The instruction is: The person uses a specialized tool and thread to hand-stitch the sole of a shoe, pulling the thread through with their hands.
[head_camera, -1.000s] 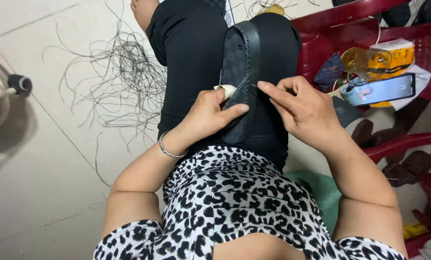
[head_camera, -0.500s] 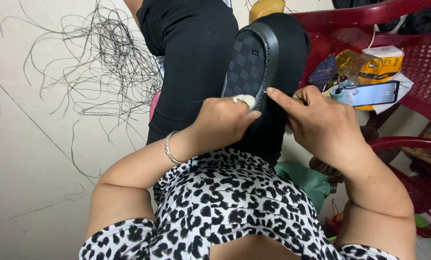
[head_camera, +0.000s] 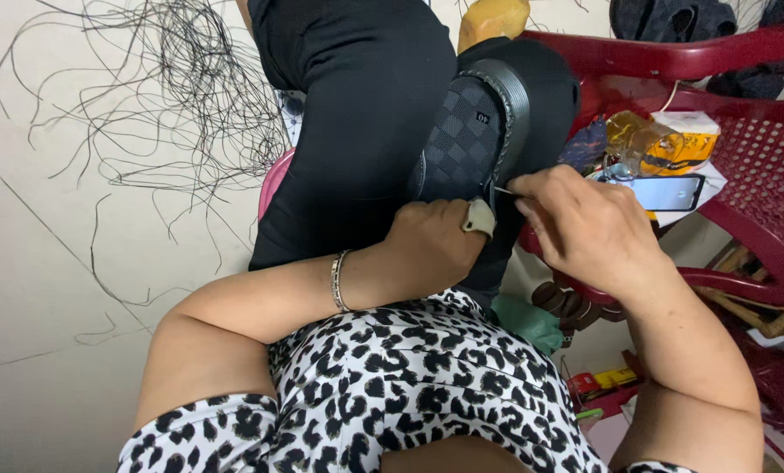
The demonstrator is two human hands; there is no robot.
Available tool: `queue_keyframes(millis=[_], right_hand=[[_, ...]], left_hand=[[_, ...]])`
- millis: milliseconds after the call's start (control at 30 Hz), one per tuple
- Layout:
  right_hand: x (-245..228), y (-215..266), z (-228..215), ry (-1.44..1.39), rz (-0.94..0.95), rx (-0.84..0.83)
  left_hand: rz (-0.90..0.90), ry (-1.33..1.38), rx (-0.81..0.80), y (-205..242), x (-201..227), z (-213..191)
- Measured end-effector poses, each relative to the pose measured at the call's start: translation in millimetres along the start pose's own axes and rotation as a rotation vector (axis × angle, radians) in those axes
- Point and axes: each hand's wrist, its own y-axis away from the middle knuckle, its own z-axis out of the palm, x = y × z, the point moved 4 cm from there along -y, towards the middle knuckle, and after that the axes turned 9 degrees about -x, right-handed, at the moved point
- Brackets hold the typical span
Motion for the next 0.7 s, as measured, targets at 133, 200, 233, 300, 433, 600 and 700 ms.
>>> queue_keyframes(millis=[133,200,233,300,433,600,700], right_hand=[[-2,-10,6,-0.113,0.137,0.074],[-1,-11,16,-0.121,0.166,0.059],[4,-8,30,-0.127,0.179,0.085],[2,-2,35,-0.132,0.185,0.115],[-10,-1,30,0.094,0.386,-0.021],[-3,4,42,-0.013,0.327,0.16],[-3,9,37,-0.029,0.297,0.286]], left_hand=[[-0.004,0.043,0.077,-1,-1,4],[0.014,0.044,0.083,-5,-7,-9],[0.052,0.07,0.065,-10,-10,-23],[0.088,0.088,0.049,-22,-23,-52],[-0.075,1.029,-0.135,-35,-51,-91],[-0.273,1.577,-0.185,-36,-60,-59],[-0.054,0.36,-0.301,-36,-53,-42]])
